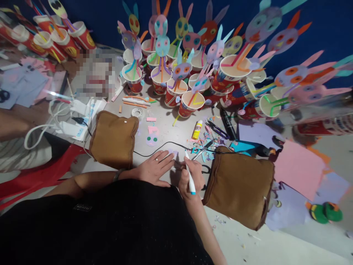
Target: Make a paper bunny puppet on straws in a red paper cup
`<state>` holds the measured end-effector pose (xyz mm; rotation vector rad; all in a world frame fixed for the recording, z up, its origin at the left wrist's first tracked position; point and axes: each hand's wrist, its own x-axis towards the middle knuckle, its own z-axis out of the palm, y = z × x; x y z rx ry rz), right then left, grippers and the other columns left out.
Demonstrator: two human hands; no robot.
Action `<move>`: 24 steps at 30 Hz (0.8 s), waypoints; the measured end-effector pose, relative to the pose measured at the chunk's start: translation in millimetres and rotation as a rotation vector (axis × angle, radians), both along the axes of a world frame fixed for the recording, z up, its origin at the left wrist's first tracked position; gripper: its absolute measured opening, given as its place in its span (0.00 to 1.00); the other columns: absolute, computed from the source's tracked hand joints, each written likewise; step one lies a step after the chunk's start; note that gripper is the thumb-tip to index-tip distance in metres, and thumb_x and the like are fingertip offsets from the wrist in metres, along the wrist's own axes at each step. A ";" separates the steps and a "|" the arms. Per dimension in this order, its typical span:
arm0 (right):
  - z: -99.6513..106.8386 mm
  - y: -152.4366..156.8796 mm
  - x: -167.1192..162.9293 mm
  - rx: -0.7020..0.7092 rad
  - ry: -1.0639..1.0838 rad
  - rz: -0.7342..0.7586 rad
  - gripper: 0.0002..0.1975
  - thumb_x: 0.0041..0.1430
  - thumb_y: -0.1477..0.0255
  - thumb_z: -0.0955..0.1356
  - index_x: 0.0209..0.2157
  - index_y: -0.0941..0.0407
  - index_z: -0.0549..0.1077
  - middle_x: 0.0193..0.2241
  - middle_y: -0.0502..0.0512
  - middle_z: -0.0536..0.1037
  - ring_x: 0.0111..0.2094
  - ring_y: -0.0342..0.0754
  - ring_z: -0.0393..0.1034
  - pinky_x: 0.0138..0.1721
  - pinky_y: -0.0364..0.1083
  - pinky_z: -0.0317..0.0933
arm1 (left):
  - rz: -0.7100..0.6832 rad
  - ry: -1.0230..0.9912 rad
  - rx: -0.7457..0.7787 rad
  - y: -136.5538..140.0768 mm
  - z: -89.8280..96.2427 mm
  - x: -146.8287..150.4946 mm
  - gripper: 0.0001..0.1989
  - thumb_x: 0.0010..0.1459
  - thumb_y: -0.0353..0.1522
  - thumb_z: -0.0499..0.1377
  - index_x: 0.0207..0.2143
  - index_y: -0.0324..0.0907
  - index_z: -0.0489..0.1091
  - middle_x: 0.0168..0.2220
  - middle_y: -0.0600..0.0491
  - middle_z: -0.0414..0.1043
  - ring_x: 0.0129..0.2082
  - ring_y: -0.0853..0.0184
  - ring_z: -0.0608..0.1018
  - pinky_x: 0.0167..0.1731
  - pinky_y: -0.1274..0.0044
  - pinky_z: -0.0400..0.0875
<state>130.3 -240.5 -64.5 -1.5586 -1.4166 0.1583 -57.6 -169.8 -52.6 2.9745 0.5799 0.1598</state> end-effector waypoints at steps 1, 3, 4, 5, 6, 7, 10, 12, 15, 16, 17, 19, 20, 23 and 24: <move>1.2 0.0 -1.0 -0.016 0.021 -0.027 0.17 0.71 0.62 0.61 0.52 0.54 0.73 0.33 0.54 0.80 0.29 0.49 0.76 0.34 0.52 0.71 | -0.002 0.000 0.006 0.1 0.0 0.0 0.44 0.65 0.59 0.44 0.65 0.32 0.62 0.68 0.34 0.60 0.68 0.47 0.63 0.67 0.60 0.52; 5.0 1.4 -3.2 -0.025 0.037 -0.059 0.14 0.69 0.65 0.64 0.51 0.56 0.74 0.33 0.54 0.81 0.27 0.48 0.76 0.32 0.49 0.71 | -0.002 -0.005 0.016 0.0 -0.7 0.2 0.44 0.65 0.59 0.44 0.65 0.32 0.62 0.68 0.34 0.60 0.68 0.47 0.63 0.67 0.60 0.51; 6.9 2.6 -4.3 -0.034 0.022 -0.071 0.13 0.68 0.67 0.65 0.50 0.56 0.74 0.33 0.55 0.81 0.27 0.47 0.76 0.32 0.48 0.71 | 0.001 -0.008 0.019 -0.2 -1.2 0.3 0.44 0.65 0.59 0.44 0.65 0.32 0.62 0.68 0.34 0.60 0.68 0.47 0.63 0.67 0.60 0.51; 8.2 4.1 -5.2 -0.035 -0.011 -0.081 0.12 0.66 0.68 0.67 0.48 0.56 0.74 0.33 0.55 0.82 0.28 0.48 0.77 0.32 0.48 0.72 | 0.005 -0.008 0.022 -0.4 -1.9 0.5 0.44 0.65 0.59 0.44 0.65 0.32 0.62 0.68 0.34 0.60 0.68 0.47 0.63 0.67 0.60 0.50; 8.8 5.7 -5.7 -0.027 -0.055 -0.090 0.11 0.65 0.68 0.68 0.46 0.56 0.75 0.33 0.56 0.82 0.29 0.48 0.77 0.33 0.48 0.72 | 0.008 -0.006 0.026 -0.6 -2.5 0.7 0.44 0.65 0.59 0.44 0.65 0.32 0.62 0.68 0.35 0.60 0.68 0.47 0.63 0.67 0.61 0.50; 8.5 7.2 -5.9 -0.019 -0.102 -0.099 0.10 0.63 0.68 0.69 0.44 0.56 0.75 0.33 0.56 0.82 0.30 0.49 0.78 0.33 0.47 0.72 | 0.011 -0.001 0.029 -0.7 -3.1 0.9 0.44 0.65 0.59 0.44 0.65 0.33 0.62 0.68 0.35 0.60 0.68 0.48 0.63 0.68 0.61 0.50; 4.3 10.3 -5.0 -0.003 -0.181 -0.132 0.07 0.62 0.68 0.70 0.40 0.56 0.76 0.32 0.55 0.81 0.28 0.48 0.77 0.30 0.46 0.71 | 0.010 0.019 0.036 -0.9 -3.9 1.4 0.44 0.65 0.60 0.43 0.66 0.34 0.61 0.68 0.37 0.60 0.68 0.48 0.62 0.68 0.61 0.50; 1.3 10.6 -4.0 -0.024 -0.176 -0.149 0.07 0.62 0.68 0.70 0.38 0.56 0.77 0.30 0.54 0.81 0.26 0.47 0.76 0.28 0.45 0.70 | 0.008 0.033 0.037 -0.9 -3.5 1.4 0.44 0.65 0.60 0.43 0.66 0.34 0.61 0.68 0.37 0.60 0.68 0.48 0.62 0.68 0.61 0.49; -0.2 10.2 -3.3 -0.072 -0.122 -0.136 0.07 0.63 0.67 0.69 0.38 0.57 0.77 0.29 0.54 0.80 0.26 0.47 0.75 0.28 0.46 0.70 | 0.010 0.045 0.029 -0.7 -2.4 1.4 0.44 0.65 0.59 0.43 0.67 0.34 0.60 0.69 0.37 0.60 0.68 0.48 0.62 0.68 0.61 0.49; 0.0 10.2 -3.2 -0.081 -0.101 -0.130 0.07 0.63 0.68 0.69 0.38 0.57 0.77 0.29 0.54 0.80 0.26 0.47 0.75 0.28 0.45 0.70 | 0.010 0.046 0.024 -0.6 -2.2 1.4 0.44 0.65 0.59 0.43 0.67 0.34 0.60 0.69 0.37 0.60 0.68 0.48 0.62 0.67 0.61 0.49; 0.5 10.4 -3.2 -0.082 -0.083 -0.130 0.07 0.63 0.68 0.69 0.37 0.57 0.77 0.28 0.54 0.80 0.26 0.47 0.75 0.28 0.45 0.70 | 0.010 0.047 0.018 -0.5 -2.1 1.4 0.44 0.65 0.59 0.43 0.67 0.34 0.60 0.69 0.37 0.59 0.68 0.48 0.62 0.67 0.61 0.50; 1.8 11.1 -3.2 -0.083 -0.062 -0.131 0.07 0.63 0.68 0.69 0.37 0.57 0.76 0.28 0.54 0.79 0.25 0.46 0.74 0.28 0.45 0.70 | 0.009 0.044 0.011 -0.4 -2.3 1.7 0.44 0.65 0.60 0.44 0.67 0.34 0.60 0.69 0.37 0.59 0.68 0.48 0.62 0.67 0.61 0.50; 2.4 11.6 -3.2 -0.083 -0.056 -0.129 0.07 0.63 0.68 0.69 0.37 0.57 0.76 0.28 0.53 0.79 0.25 0.46 0.74 0.27 0.45 0.69 | 0.008 0.038 0.011 -0.3 -2.5 1.8 0.45 0.64 0.60 0.44 0.67 0.34 0.60 0.69 0.36 0.59 0.68 0.47 0.62 0.67 0.61 0.50; 3.5 12.8 -2.9 -0.059 -0.049 -0.115 0.06 0.63 0.68 0.68 0.36 0.57 0.76 0.28 0.53 0.79 0.25 0.46 0.74 0.27 0.44 0.69 | 0.009 0.024 0.016 -0.2 -3.2 2.0 0.45 0.64 0.60 0.45 0.66 0.33 0.61 0.68 0.36 0.60 0.68 0.47 0.62 0.67 0.60 0.50; 3.7 13.1 -2.8 -0.049 -0.046 -0.111 0.06 0.63 0.69 0.69 0.36 0.57 0.76 0.28 0.53 0.79 0.25 0.46 0.74 0.27 0.44 0.69 | 0.009 0.029 0.014 -0.1 -3.4 2.0 0.45 0.64 0.60 0.45 0.67 0.34 0.61 0.68 0.36 0.60 0.68 0.47 0.62 0.67 0.60 0.50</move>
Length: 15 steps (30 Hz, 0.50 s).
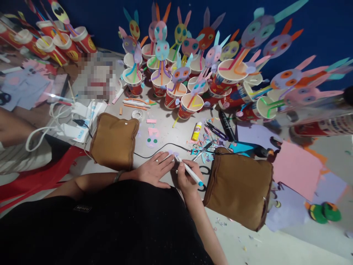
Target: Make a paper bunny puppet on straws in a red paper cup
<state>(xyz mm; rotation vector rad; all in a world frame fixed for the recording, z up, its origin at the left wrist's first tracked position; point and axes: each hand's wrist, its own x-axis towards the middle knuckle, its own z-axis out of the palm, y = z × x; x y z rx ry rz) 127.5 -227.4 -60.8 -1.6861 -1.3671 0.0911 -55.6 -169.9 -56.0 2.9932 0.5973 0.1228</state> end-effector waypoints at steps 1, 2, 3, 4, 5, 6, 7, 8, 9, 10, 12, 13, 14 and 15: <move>0.1 0.2 0.0 0.007 0.003 0.001 0.06 0.63 0.69 0.69 0.37 0.57 0.76 0.28 0.53 0.79 0.25 0.46 0.74 0.27 0.44 0.69 | 0.000 0.007 -0.002 0.1 -0.1 0.0 0.45 0.64 0.60 0.45 0.67 0.34 0.61 0.69 0.36 0.59 0.68 0.47 0.62 0.67 0.60 0.50; 0.3 0.2 0.0 0.011 0.005 0.001 0.05 0.63 0.69 0.69 0.37 0.57 0.76 0.28 0.53 0.79 0.25 0.46 0.74 0.27 0.44 0.69 | -0.002 0.012 -0.004 0.1 -0.1 -0.1 0.44 0.64 0.60 0.45 0.67 0.34 0.60 0.69 0.36 0.59 0.68 0.48 0.61 0.67 0.60 0.50; 0.4 0.2 0.0 0.011 0.005 0.000 0.05 0.63 0.70 0.69 0.37 0.57 0.76 0.28 0.53 0.79 0.26 0.46 0.74 0.27 0.44 0.69 | -0.002 0.013 -0.004 0.2 0.0 -0.2 0.44 0.64 0.59 0.44 0.67 0.34 0.60 0.69 0.36 0.59 0.68 0.48 0.61 0.67 0.61 0.50; 0.6 0.2 -0.1 0.009 0.002 -0.002 0.05 0.63 0.70 0.69 0.36 0.57 0.76 0.28 0.53 0.79 0.26 0.46 0.74 0.27 0.44 0.69 | -0.002 0.010 -0.002 0.3 0.1 -0.2 0.44 0.65 0.59 0.44 0.67 0.34 0.60 0.69 0.36 0.59 0.68 0.48 0.61 0.67 0.61 0.50; 0.7 0.2 -0.2 0.004 -0.001 -0.005 0.05 0.63 0.69 0.69 0.36 0.57 0.76 0.28 0.53 0.79 0.26 0.46 0.75 0.28 0.45 0.69 | -0.002 0.005 -0.001 0.4 0.3 -0.3 0.44 0.65 0.59 0.43 0.67 0.34 0.60 0.69 0.36 0.59 0.68 0.48 0.61 0.67 0.61 0.49; 0.9 0.2 -0.3 -0.002 -0.005 -0.008 0.06 0.63 0.69 0.69 0.36 0.57 0.76 0.28 0.53 0.79 0.26 0.46 0.75 0.28 0.45 0.69 | -0.002 0.002 0.000 0.6 0.6 -0.4 0.44 0.65 0.59 0.43 0.67 0.34 0.61 0.69 0.37 0.59 0.68 0.48 0.62 0.67 0.61 0.49; 1.0 0.2 -0.4 -0.006 -0.007 -0.010 0.06 0.63 0.69 0.69 0.36 0.57 0.76 0.28 0.53 0.79 0.26 0.47 0.75 0.28 0.45 0.70 | -0.003 0.003 -0.003 0.7 1.1 -0.4 0.44 0.65 0.60 0.42 0.67 0.34 0.61 0.69 0.37 0.59 0.68 0.48 0.62 0.67 0.60 0.49; 1.1 0.2 -0.5 -0.007 -0.006 -0.012 0.06 0.63 0.69 0.68 0.36 0.57 0.76 0.28 0.53 0.79 0.26 0.47 0.75 0.28 0.45 0.70 | -0.003 0.009 -0.008 0.8 1.6 -0.4 0.44 0.65 0.60 0.42 0.67 0.34 0.60 0.69 0.37 0.59 0.68 0.48 0.61 0.67 0.60 0.49; 1.2 0.3 -0.5 -0.007 -0.003 -0.013 0.06 0.63 0.69 0.68 0.36 0.57 0.76 0.28 0.53 0.79 0.26 0.47 0.75 0.28 0.45 0.70 | -0.002 0.019 -0.014 0.9 2.2 -0.4 0.44 0.65 0.60 0.42 0.67 0.34 0.60 0.69 0.37 0.59 0.68 0.48 0.61 0.67 0.60 0.49; 1.3 0.4 -0.4 -0.004 0.000 -0.012 0.06 0.63 0.69 0.68 0.37 0.56 0.76 0.28 0.53 0.79 0.26 0.47 0.74 0.28 0.45 0.70 | -0.002 0.028 -0.019 1.0 2.8 -0.3 0.44 0.65 0.60 0.42 0.67 0.35 0.60 0.69 0.37 0.59 0.69 0.48 0.61 0.67 0.60 0.49; 1.3 0.5 -0.1 0.002 0.006 -0.010 0.06 0.63 0.69 0.68 0.37 0.56 0.75 0.28 0.53 0.79 0.26 0.46 0.74 0.28 0.45 0.69 | 0.000 0.036 -0.022 1.1 3.5 -0.2 0.44 0.65 0.60 0.42 0.68 0.35 0.60 0.69 0.37 0.58 0.69 0.49 0.61 0.67 0.61 0.49; 1.2 0.6 0.1 0.003 0.008 -0.010 0.06 0.63 0.69 0.68 0.37 0.56 0.75 0.28 0.53 0.79 0.26 0.46 0.74 0.27 0.45 0.68 | 0.001 0.032 -0.019 1.1 3.6 -0.1 0.44 0.65 0.60 0.42 0.67 0.35 0.60 0.69 0.37 0.58 0.69 0.49 0.61 0.67 0.61 0.49; 1.0 0.7 0.4 0.003 0.009 -0.012 0.06 0.62 0.69 0.69 0.36 0.56 0.75 0.28 0.53 0.79 0.26 0.46 0.73 0.27 0.45 0.68 | 0.001 0.027 -0.016 1.1 3.5 0.0 0.44 0.65 0.60 0.42 0.67 0.35 0.60 0.69 0.37 0.59 0.68 0.49 0.61 0.67 0.61 0.49; 0.8 0.8 0.6 0.003 0.011 -0.016 0.06 0.62 0.69 0.69 0.36 0.56 0.75 0.28 0.53 0.79 0.26 0.46 0.73 0.27 0.45 0.68 | 0.000 0.020 -0.013 1.1 3.2 0.0 0.44 0.65 0.60 0.42 0.67 0.35 0.60 0.69 0.37 0.59 0.68 0.49 0.61 0.67 0.61 0.49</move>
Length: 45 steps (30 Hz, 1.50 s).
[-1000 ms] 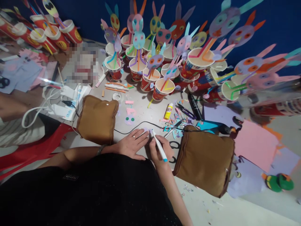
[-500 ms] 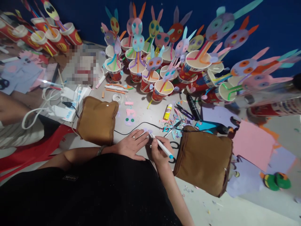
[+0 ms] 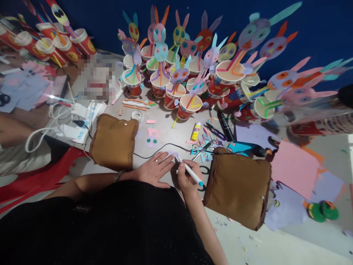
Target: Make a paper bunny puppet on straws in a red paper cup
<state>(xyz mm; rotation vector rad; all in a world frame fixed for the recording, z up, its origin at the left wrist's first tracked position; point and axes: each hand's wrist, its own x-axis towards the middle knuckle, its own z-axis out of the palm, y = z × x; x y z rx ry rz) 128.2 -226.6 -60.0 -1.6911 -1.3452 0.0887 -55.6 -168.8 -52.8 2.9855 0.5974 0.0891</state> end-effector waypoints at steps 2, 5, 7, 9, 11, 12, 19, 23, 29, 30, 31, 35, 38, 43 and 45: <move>-0.2 0.1 0.3 0.000 0.003 -0.007 0.06 0.62 0.69 0.69 0.36 0.56 0.76 0.28 0.52 0.78 0.25 0.46 0.73 0.26 0.44 0.68 | -0.001 -0.009 0.006 -0.1 -0.8 0.0 0.44 0.65 0.60 0.42 0.67 0.35 0.61 0.69 0.37 0.59 0.68 0.49 0.62 0.67 0.61 0.49; 0.8 0.0 0.3 0.001 -0.009 -0.008 0.06 0.62 0.69 0.68 0.37 0.57 0.76 0.27 0.52 0.78 0.24 0.45 0.73 0.26 0.44 0.69 | 0.000 -0.019 0.008 -0.4 -1.4 -0.3 0.43 0.65 0.59 0.43 0.66 0.35 0.62 0.68 0.37 0.60 0.68 0.49 0.62 0.67 0.61 0.49; 2.8 -0.2 -0.1 -0.002 -0.032 -0.014 0.06 0.63 0.69 0.69 0.37 0.57 0.76 0.27 0.53 0.78 0.25 0.46 0.74 0.27 0.45 0.69 | 0.001 -0.025 0.011 -0.4 -1.1 -0.5 0.43 0.65 0.60 0.43 0.66 0.35 0.62 0.68 0.37 0.60 0.68 0.49 0.62 0.67 0.61 0.49; 5.5 -0.2 -0.6 0.001 -0.053 -0.027 0.07 0.62 0.68 0.69 0.36 0.57 0.76 0.28 0.53 0.79 0.25 0.46 0.75 0.27 0.45 0.70 | -0.002 -0.026 0.015 -0.1 -0.1 -0.8 0.44 0.65 0.60 0.42 0.66 0.35 0.62 0.68 0.37 0.60 0.68 0.49 0.62 0.67 0.61 0.48; 7.9 0.1 -1.0 0.001 -0.070 -0.041 0.07 0.62 0.67 0.69 0.36 0.57 0.76 0.28 0.54 0.79 0.25 0.47 0.75 0.27 0.45 0.70 | -0.005 -0.016 0.015 0.4 1.1 -1.1 0.44 0.65 0.60 0.41 0.66 0.35 0.61 0.68 0.38 0.60 0.68 0.49 0.62 0.67 0.61 0.48; 8.8 0.3 -1.1 -0.004 -0.077 -0.047 0.07 0.62 0.67 0.69 0.36 0.57 0.76 0.27 0.54 0.79 0.25 0.47 0.75 0.26 0.45 0.70 | -0.008 -0.011 0.012 0.6 1.7 -1.2 0.44 0.66 0.59 0.40 0.66 0.35 0.61 0.69 0.38 0.60 0.68 0.49 0.61 0.67 0.61 0.48; 9.1 0.7 -1.5 -0.006 -0.106 -0.045 0.07 0.62 0.68 0.69 0.34 0.56 0.75 0.25 0.52 0.78 0.22 0.45 0.72 0.25 0.44 0.67 | -0.005 -0.005 0.005 0.6 2.9 -1.5 0.43 0.66 0.59 0.40 0.66 0.35 0.61 0.69 0.38 0.60 0.68 0.49 0.61 0.68 0.61 0.48; 8.4 -0.1 -1.6 -0.018 -0.102 -0.025 0.06 0.62 0.68 0.69 0.34 0.56 0.75 0.26 0.52 0.78 0.22 0.45 0.72 0.24 0.44 0.67 | -0.002 -0.002 -0.004 -0.2 1.7 -1.3 0.43 0.66 0.58 0.41 0.67 0.35 0.60 0.69 0.37 0.59 0.68 0.49 0.61 0.67 0.60 0.49; 6.3 -0.2 -1.5 -0.033 -0.097 -0.021 0.07 0.62 0.66 0.68 0.35 0.56 0.74 0.26 0.53 0.78 0.23 0.46 0.72 0.24 0.44 0.66 | -0.011 -0.010 0.008 0.2 1.4 -1.3 0.43 0.66 0.58 0.41 0.66 0.34 0.60 0.69 0.37 0.59 0.68 0.48 0.62 0.67 0.60 0.49; 5.6 -0.3 -1.5 -0.036 -0.094 -0.027 0.08 0.62 0.66 0.68 0.35 0.56 0.74 0.26 0.53 0.78 0.23 0.46 0.72 0.24 0.45 0.66 | -0.012 -0.010 0.009 0.3 1.4 -1.3 0.43 0.66 0.58 0.42 0.66 0.34 0.61 0.69 0.36 0.59 0.68 0.48 0.62 0.67 0.60 0.50; 4.8 -0.6 -1.5 -0.035 -0.091 -0.031 0.08 0.62 0.65 0.69 0.35 0.56 0.74 0.26 0.53 0.78 0.23 0.46 0.72 0.24 0.45 0.66 | -0.012 -0.014 0.010 0.3 1.3 -1.3 0.43 0.66 0.58 0.42 0.66 0.34 0.61 0.69 0.36 0.59 0.68 0.48 0.62 0.67 0.60 0.50; 1.3 -2.2 -1.4 -0.031 -0.069 -0.027 0.07 0.62 0.66 0.69 0.36 0.56 0.74 0.28 0.53 0.78 0.24 0.46 0.74 0.25 0.45 0.67 | -0.006 -0.015 0.007 0.2 1.4 -1.1 0.43 0.66 0.58 0.43 0.66 0.33 0.61 0.69 0.36 0.59 0.68 0.47 0.62 0.67 0.60 0.50; -0.8 -3.0 -1.2 -0.063 -0.044 -0.022 0.07 0.62 0.66 0.70 0.37 0.56 0.74 0.28 0.53 0.79 0.25 0.47 0.75 0.27 0.46 0.69 | -0.014 0.009 -0.003 0.2 1.9 -0.8 0.43 0.65 0.58 0.45 0.67 0.33 0.60 0.69 0.36 0.59 0.68 0.47 0.61 0.67 0.60 0.50; 1.2 -1.5 -1.8 -0.041 -0.055 -0.042 0.08 0.61 0.65 0.70 0.36 0.56 0.75 0.28 0.54 0.79 0.25 0.47 0.75 0.27 0.46 0.69 | -0.009 0.005 -0.005 0.1 1.4 -0.5 0.43 0.65 0.58 0.45 0.67 0.34 0.61 0.69 0.36 0.59 0.68 0.48 0.62 0.67 0.61 0.50; 4.1 -0.3 -2.5 -0.040 -0.070 -0.021 0.07 0.62 0.67 0.70 0.36 0.56 0.76 0.28 0.54 0.80 0.26 0.47 0.75 0.27 0.46 0.69 | -0.007 -0.012 0.004 0.2 1.0 -0.5 0.42 0.66 0.58 0.44 0.66 0.34 0.61 0.69 0.36 0.59 0.68 0.48 0.62 0.67 0.61 0.50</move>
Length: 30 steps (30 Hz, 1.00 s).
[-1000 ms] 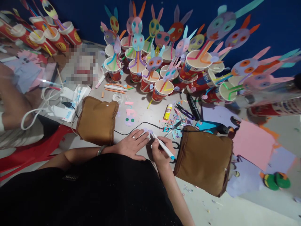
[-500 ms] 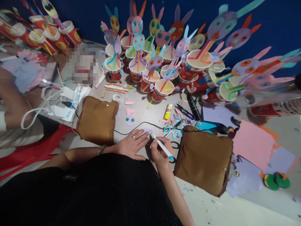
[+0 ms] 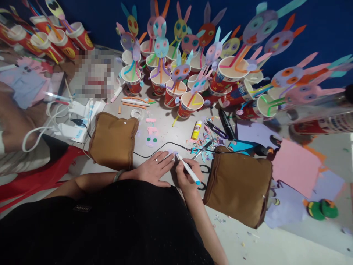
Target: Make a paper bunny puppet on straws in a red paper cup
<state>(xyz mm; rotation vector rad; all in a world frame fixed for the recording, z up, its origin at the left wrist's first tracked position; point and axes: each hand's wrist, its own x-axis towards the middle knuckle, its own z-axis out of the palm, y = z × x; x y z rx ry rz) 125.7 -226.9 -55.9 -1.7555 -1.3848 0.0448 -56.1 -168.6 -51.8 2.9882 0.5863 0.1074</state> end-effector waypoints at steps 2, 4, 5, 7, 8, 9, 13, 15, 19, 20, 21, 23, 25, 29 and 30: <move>3.0 1.2 -0.8 -0.011 0.002 0.022 0.06 0.62 0.68 0.70 0.35 0.56 0.76 0.29 0.54 0.80 0.26 0.47 0.75 0.28 0.46 0.70 | 0.000 -0.007 0.001 0.1 0.1 0.0 0.43 0.66 0.58 0.44 0.67 0.33 0.61 0.69 0.36 0.59 0.68 0.48 0.62 0.67 0.61 0.49; 5.1 2.3 -1.4 -0.024 0.012 0.037 0.06 0.62 0.68 0.70 0.36 0.56 0.76 0.29 0.54 0.80 0.27 0.47 0.75 0.29 0.46 0.70 | 0.001 0.005 -0.005 0.1 0.9 -0.1 0.43 0.66 0.58 0.43 0.67 0.33 0.60 0.69 0.35 0.59 0.68 0.48 0.62 0.67 0.61 0.50; 5.6 2.8 -1.6 -0.024 0.015 0.046 0.05 0.62 0.69 0.70 0.36 0.56 0.76 0.29 0.54 0.80 0.27 0.47 0.75 0.29 0.46 0.70 | 0.002 0.014 -0.007 0.1 1.5 -0.1 0.44 0.66 0.58 0.43 0.67 0.33 0.60 0.69 0.36 0.59 0.68 0.48 0.62 0.67 0.60 0.49; 5.6 3.7 -1.6 -0.017 0.019 0.062 0.05 0.63 0.69 0.69 0.36 0.56 0.76 0.29 0.54 0.80 0.27 0.47 0.76 0.29 0.46 0.70 | 0.005 0.026 -0.004 0.1 2.7 -0.3 0.43 0.66 0.58 0.42 0.67 0.34 0.59 0.69 0.36 0.59 0.69 0.48 0.61 0.68 0.60 0.49; 5.3 4.0 -1.5 -0.014 0.020 0.065 0.05 0.63 0.69 0.69 0.36 0.56 0.76 0.29 0.54 0.80 0.27 0.47 0.76 0.29 0.46 0.70 | 0.005 0.029 -0.001 0.1 3.2 -0.5 0.43 0.66 0.58 0.42 0.68 0.34 0.59 0.69 0.37 0.59 0.69 0.49 0.61 0.68 0.60 0.49; 4.9 4.3 -1.3 -0.015 0.023 0.063 0.05 0.63 0.69 0.69 0.36 0.56 0.76 0.29 0.54 0.80 0.27 0.47 0.76 0.29 0.46 0.70 | 0.005 0.030 0.001 0.0 3.5 -0.7 0.43 0.66 0.58 0.42 0.67 0.34 0.59 0.69 0.37 0.59 0.69 0.49 0.61 0.68 0.60 0.49; 3.0 4.2 -0.1 -0.026 0.026 0.062 0.06 0.62 0.69 0.68 0.37 0.56 0.75 0.29 0.54 0.80 0.27 0.47 0.75 0.29 0.46 0.70 | 0.003 0.021 -0.007 0.0 3.0 -0.8 0.43 0.65 0.59 0.46 0.67 0.34 0.60 0.69 0.36 0.58 0.69 0.48 0.61 0.68 0.61 0.50; 2.2 3.5 0.4 -0.022 0.020 0.063 0.06 0.62 0.69 0.69 0.37 0.56 0.75 0.29 0.54 0.79 0.28 0.48 0.76 0.30 0.47 0.71 | 0.002 0.017 -0.014 0.1 2.4 -0.4 0.44 0.65 0.59 0.47 0.67 0.34 0.60 0.69 0.36 0.58 0.68 0.48 0.61 0.67 0.61 0.50; -0.8 1.4 1.6 0.001 -0.006 0.044 0.06 0.63 0.69 0.69 0.39 0.56 0.75 0.32 0.56 0.81 0.30 0.49 0.77 0.32 0.48 0.72 | 0.004 0.014 -0.021 0.4 1.1 0.1 0.43 0.65 0.59 0.46 0.66 0.34 0.61 0.69 0.36 0.59 0.68 0.48 0.61 0.68 0.61 0.49; -2.0 1.3 2.1 0.007 -0.011 0.052 0.06 0.64 0.69 0.68 0.40 0.56 0.75 0.33 0.56 0.81 0.31 0.49 0.78 0.33 0.48 0.73 | 0.005 0.013 -0.021 0.4 0.8 0.1 0.43 0.65 0.59 0.45 0.66 0.34 0.62 0.69 0.37 0.59 0.68 0.49 0.61 0.68 0.60 0.49; -3.2 1.5 2.6 0.007 -0.017 0.076 0.07 0.65 0.70 0.68 0.42 0.56 0.76 0.34 0.57 0.82 0.33 0.50 0.78 0.35 0.50 0.73 | 0.006 0.010 -0.020 0.4 0.6 0.1 0.43 0.65 0.59 0.44 0.66 0.34 0.62 0.69 0.37 0.59 0.68 0.49 0.61 0.68 0.60 0.48; -5.3 3.2 3.4 0.017 -0.036 0.143 0.09 0.66 0.72 0.66 0.45 0.55 0.75 0.37 0.58 0.82 0.38 0.52 0.79 0.41 0.53 0.74 | 0.006 0.003 -0.017 0.4 0.4 -0.1 0.42 0.66 0.59 0.44 0.65 0.34 0.63 0.68 0.37 0.60 0.68 0.48 0.62 0.68 0.60 0.48; -6.5 6.3 3.5 0.061 -0.078 0.202 0.11 0.66 0.74 0.66 0.48 0.54 0.75 0.39 0.58 0.83 0.42 0.54 0.78 0.46 0.56 0.72 | 0.003 0.001 -0.020 0.4 0.4 -0.1 0.42 0.66 0.58 0.43 0.65 0.34 0.63 0.68 0.38 0.61 0.68 0.48 0.62 0.68 0.60 0.48; -4.6 12.2 1.4 0.066 -0.189 0.236 0.14 0.65 0.76 0.66 0.51 0.54 0.75 0.40 0.57 0.83 0.42 0.53 0.77 0.52 0.58 0.67 | 0.004 0.018 -0.041 0.4 1.4 0.4 0.42 0.66 0.58 0.44 0.66 0.35 0.62 0.68 0.38 0.61 0.68 0.48 0.62 0.68 0.59 0.48; -3.5 12.9 0.6 0.041 -0.215 0.236 0.14 0.66 0.76 0.66 0.52 0.54 0.74 0.40 0.56 0.83 0.41 0.52 0.77 0.53 0.57 0.67 | 0.007 0.017 -0.041 0.4 1.7 0.5 0.42 0.66 0.58 0.44 0.66 0.35 0.62 0.68 0.38 0.61 0.68 0.48 0.61 0.68 0.59 0.48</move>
